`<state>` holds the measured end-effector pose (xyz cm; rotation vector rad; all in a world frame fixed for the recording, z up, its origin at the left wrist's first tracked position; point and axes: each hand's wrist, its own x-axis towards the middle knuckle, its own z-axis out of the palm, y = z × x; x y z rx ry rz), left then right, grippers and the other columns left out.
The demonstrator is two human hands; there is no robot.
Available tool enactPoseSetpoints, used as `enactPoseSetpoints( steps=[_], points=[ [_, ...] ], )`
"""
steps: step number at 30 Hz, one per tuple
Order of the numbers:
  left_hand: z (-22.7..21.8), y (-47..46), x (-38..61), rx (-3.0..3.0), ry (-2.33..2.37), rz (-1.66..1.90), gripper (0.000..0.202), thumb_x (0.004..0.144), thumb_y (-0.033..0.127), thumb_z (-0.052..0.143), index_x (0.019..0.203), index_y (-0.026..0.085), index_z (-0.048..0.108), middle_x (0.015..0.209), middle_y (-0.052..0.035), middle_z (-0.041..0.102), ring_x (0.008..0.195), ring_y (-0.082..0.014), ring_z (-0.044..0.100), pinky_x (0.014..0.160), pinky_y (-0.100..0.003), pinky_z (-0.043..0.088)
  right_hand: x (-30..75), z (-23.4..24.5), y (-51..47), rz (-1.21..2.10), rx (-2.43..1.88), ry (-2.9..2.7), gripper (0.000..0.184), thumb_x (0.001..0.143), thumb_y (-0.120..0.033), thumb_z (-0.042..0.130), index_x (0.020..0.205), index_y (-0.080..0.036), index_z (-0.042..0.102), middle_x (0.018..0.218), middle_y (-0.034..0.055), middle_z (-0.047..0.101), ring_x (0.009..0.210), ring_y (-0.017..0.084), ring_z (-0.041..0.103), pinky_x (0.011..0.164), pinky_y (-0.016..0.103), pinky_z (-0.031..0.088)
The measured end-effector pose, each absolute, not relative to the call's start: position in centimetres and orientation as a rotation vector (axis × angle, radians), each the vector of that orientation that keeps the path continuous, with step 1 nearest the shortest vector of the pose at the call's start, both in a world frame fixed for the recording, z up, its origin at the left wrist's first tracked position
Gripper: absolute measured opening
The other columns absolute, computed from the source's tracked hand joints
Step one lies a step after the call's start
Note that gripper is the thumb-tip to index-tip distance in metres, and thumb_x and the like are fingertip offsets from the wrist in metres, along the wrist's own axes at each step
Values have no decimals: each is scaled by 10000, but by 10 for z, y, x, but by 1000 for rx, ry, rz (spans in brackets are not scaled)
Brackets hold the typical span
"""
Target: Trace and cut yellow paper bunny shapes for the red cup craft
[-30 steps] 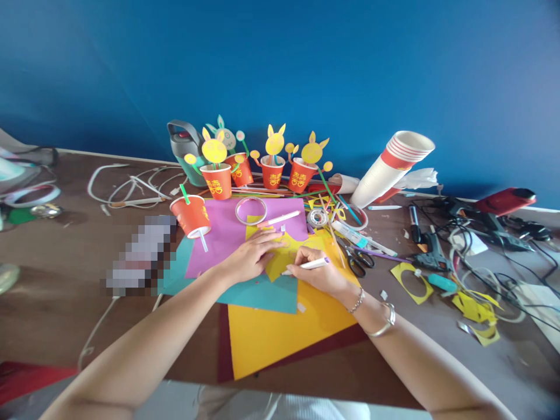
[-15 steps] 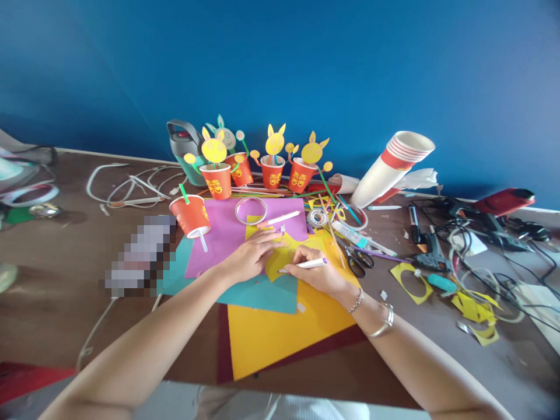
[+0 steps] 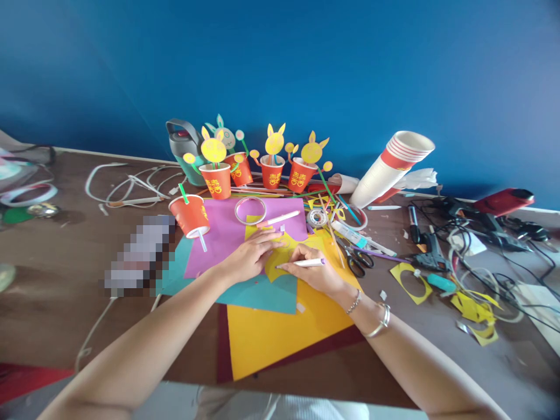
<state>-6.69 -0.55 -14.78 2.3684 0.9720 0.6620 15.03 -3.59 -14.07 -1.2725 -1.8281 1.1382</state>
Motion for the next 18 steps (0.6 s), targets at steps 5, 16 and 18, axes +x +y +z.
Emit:
enactPoseSetpoints(
  steps=[5, 16, 18],
  points=[
    [-148, -5, -67, 2378, 971, 668, 385, 945, 143, 435, 1272, 243, 611, 1413, -76, 560, 1355, -239, 469, 1134, -486, 407, 149, -142, -36, 1123, -1268, -1807, 317, 781, -433, 721, 700, -211, 509, 606, -39, 525, 538, 107, 438, 482, 248, 352],
    [-151, -5, -67, 2389, 973, 675, 391, 941, 125, 429, 1264, 234, 621, 1408, -77, 566, 1361, -239, 463, 1139, -476, 403, 148, -147, -34, 1106, -1253, -1794, 280, 787, -395, 719, 720, -210, 520, 625, -35, 543, 554, 113, 468, 495, 252, 366],
    [-151, -5, -67, 2382, 969, 689, 391, 935, 121, 438, 1259, 235, 627, 1403, -79, 570, 1356, -246, 469, 1135, -482, 408, 147, -149, -34, 1100, -1257, -1788, 279, 792, -400, 714, 722, -212, 521, 629, -33, 550, 560, 115, 474, 501, 253, 372]
  ],
)
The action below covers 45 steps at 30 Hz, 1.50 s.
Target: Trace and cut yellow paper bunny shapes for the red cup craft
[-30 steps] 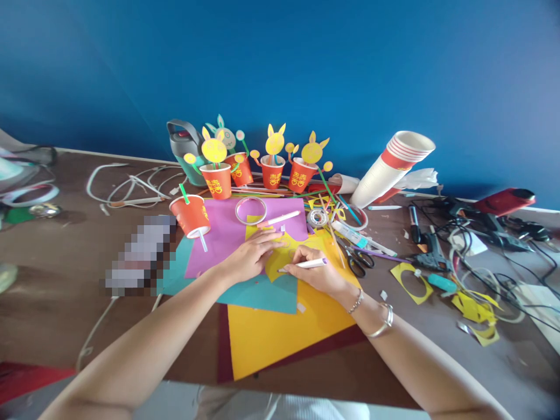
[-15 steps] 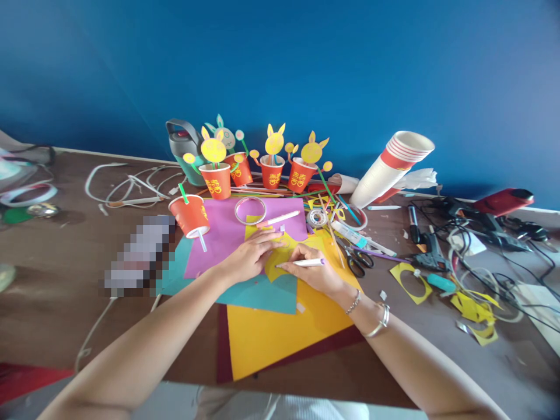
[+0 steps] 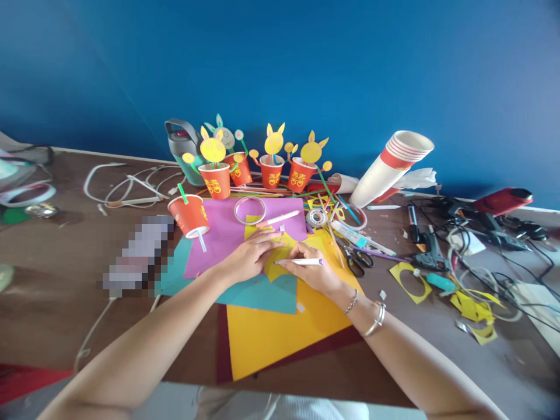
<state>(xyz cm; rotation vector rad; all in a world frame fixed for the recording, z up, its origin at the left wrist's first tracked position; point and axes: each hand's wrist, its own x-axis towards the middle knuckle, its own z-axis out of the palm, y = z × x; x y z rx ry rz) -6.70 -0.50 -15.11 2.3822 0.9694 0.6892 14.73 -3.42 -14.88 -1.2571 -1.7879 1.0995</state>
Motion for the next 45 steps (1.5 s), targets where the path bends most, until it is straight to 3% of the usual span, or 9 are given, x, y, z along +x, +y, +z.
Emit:
enactPoseSetpoints(
  steps=[15, 31, 45],
  points=[
    [-156, -4, -67, 2369, 962, 743, 395, 930, 122, 472, 1269, 258, 622, 1388, -75, 583, 1350, -245, 476, 1135, -487, 410, 145, -144, -34, 1042, -1295, -1774, 258, 811, -399, 677, 719, -227, 508, 645, -13, 585, 588, 136, 513, 536, 268, 416],
    [-153, -5, -68, 2369, 978, 706, 415, 929, 125, 463, 1292, 262, 613, 1400, -71, 574, 1357, -251, 467, 1140, -491, 401, 145, -142, -35, 1101, -1288, -1749, 234, 782, -313, 649, 674, -226, 461, 591, -46, 513, 545, 109, 448, 501, 246, 351],
    [-153, -6, -68, 2375, 980, 682, 400, 941, 140, 437, 1285, 247, 611, 1418, -63, 557, 1359, -236, 463, 1154, -464, 382, 146, -143, -36, 1087, -1283, -1758, 211, 773, -272, 610, 660, -227, 437, 599, -47, 503, 566, 112, 449, 528, 250, 365]
  ],
)
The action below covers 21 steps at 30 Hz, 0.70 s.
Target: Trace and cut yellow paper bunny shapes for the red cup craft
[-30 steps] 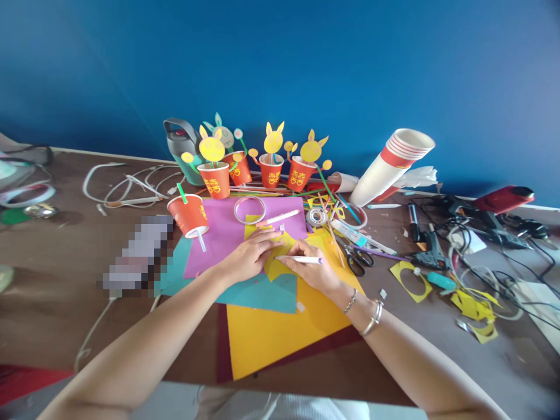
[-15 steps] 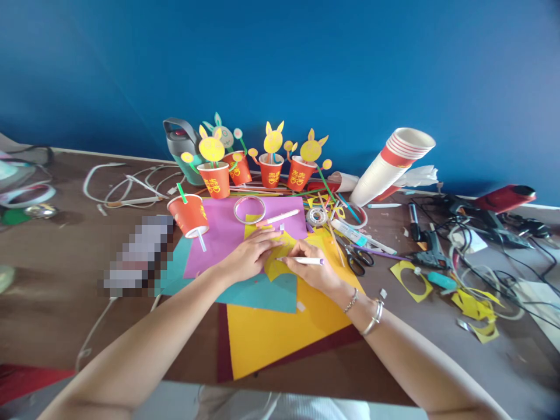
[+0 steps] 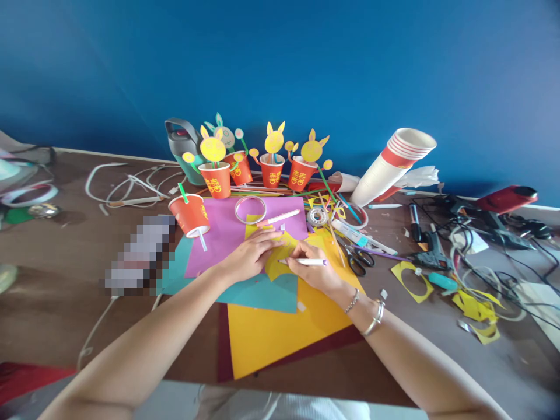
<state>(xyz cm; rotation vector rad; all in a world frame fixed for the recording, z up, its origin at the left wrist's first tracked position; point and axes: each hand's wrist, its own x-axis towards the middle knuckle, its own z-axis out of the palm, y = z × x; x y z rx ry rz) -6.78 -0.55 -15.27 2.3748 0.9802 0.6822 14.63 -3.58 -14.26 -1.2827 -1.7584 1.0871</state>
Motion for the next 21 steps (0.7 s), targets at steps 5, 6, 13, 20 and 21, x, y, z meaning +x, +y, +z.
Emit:
enactPoseSetpoints(
  steps=[5, 6, 13, 20, 21],
  points=[
    [-151, -6, -67, 2371, 968, 684, 411, 930, 125, 451, 1286, 252, 613, 1416, -72, 558, 1349, -253, 475, 1144, -488, 393, 147, -146, -35, 1086, -1253, -1757, 217, 777, -279, 593, 647, -223, 429, 589, -55, 473, 553, 103, 430, 511, 238, 358],
    [-151, -6, -67, 2374, 965, 688, 411, 931, 124, 448, 1286, 250, 613, 1414, -77, 559, 1348, -254, 475, 1141, -489, 396, 147, -147, -35, 1083, -1244, -1753, 221, 775, -279, 592, 642, -223, 425, 585, -56, 469, 547, 101, 425, 505, 236, 357],
    [-152, -5, -68, 2374, 956, 713, 400, 927, 125, 464, 1274, 250, 620, 1402, -77, 570, 1350, -254, 472, 1135, -485, 404, 147, -146, -34, 1061, -1230, -1755, 229, 758, -260, 569, 608, -225, 399, 562, -54, 450, 529, 100, 400, 482, 233, 338],
    [-149, -5, -67, 2386, 963, 689, 362, 961, 166, 431, 1261, 230, 622, 1401, -86, 570, 1342, -241, 482, 1133, -470, 407, 146, -145, -34, 1072, -1226, -1751, 234, 732, -256, 542, 579, -221, 368, 539, -58, 409, 515, 92, 349, 477, 230, 298],
    [-149, -5, -67, 2388, 966, 689, 360, 963, 170, 428, 1260, 230, 622, 1402, -85, 569, 1344, -239, 481, 1134, -467, 406, 146, -145, -34, 1075, -1224, -1747, 238, 728, -259, 539, 574, -221, 361, 536, -59, 401, 512, 92, 341, 474, 229, 291]
  ],
)
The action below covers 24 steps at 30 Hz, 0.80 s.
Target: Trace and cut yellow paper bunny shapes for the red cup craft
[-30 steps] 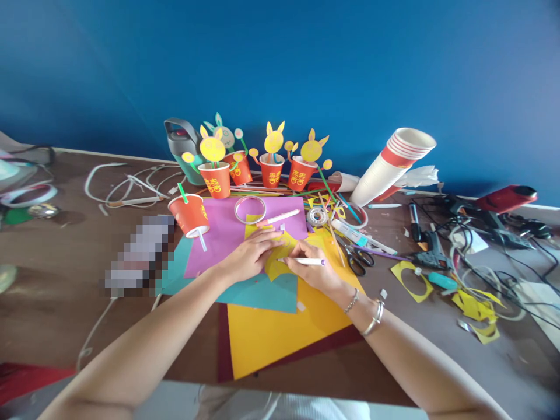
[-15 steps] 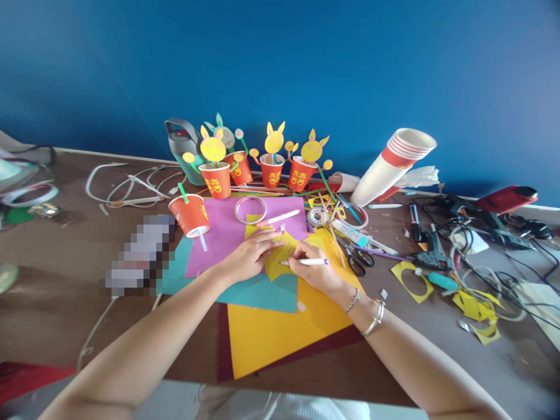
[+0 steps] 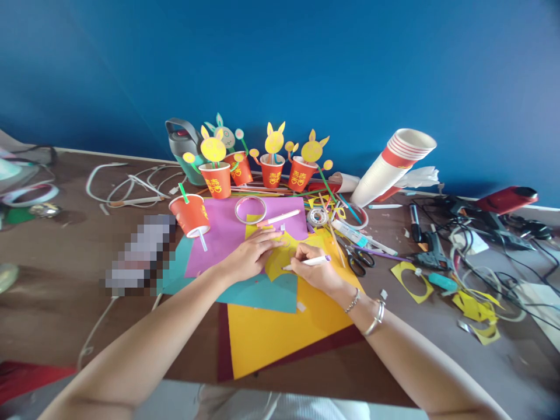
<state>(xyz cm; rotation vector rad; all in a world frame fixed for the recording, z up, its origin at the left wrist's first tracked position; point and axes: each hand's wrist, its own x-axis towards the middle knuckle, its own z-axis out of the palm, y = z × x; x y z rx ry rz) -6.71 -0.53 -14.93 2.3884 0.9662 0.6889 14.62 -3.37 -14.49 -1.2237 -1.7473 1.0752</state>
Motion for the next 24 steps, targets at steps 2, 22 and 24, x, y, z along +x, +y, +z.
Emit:
enactPoseSetpoints(
  steps=[2, 22, 24],
  points=[
    [-149, -5, -67, 2392, 971, 691, 359, 965, 171, 423, 1258, 229, 623, 1402, -85, 569, 1344, -237, 481, 1137, -466, 403, 146, -145, -34, 1084, -1218, -1737, 245, 720, -265, 536, 567, -223, 350, 530, -61, 386, 505, 90, 327, 468, 230, 279],
    [-152, -5, -67, 2384, 959, 707, 366, 952, 153, 437, 1248, 241, 634, 1384, -76, 586, 1334, -238, 490, 1119, -476, 427, 151, -143, -31, 1199, -1302, -1622, 271, 712, -331, 537, 535, -241, 353, 467, -58, 373, 432, 98, 340, 415, 236, 276],
    [-151, -5, -67, 2386, 962, 707, 368, 952, 148, 433, 1248, 236, 633, 1382, -79, 587, 1332, -237, 492, 1118, -475, 428, 151, -144, -31, 1191, -1297, -1649, 264, 699, -316, 534, 528, -238, 349, 472, -57, 371, 443, 97, 327, 420, 234, 265]
  ],
)
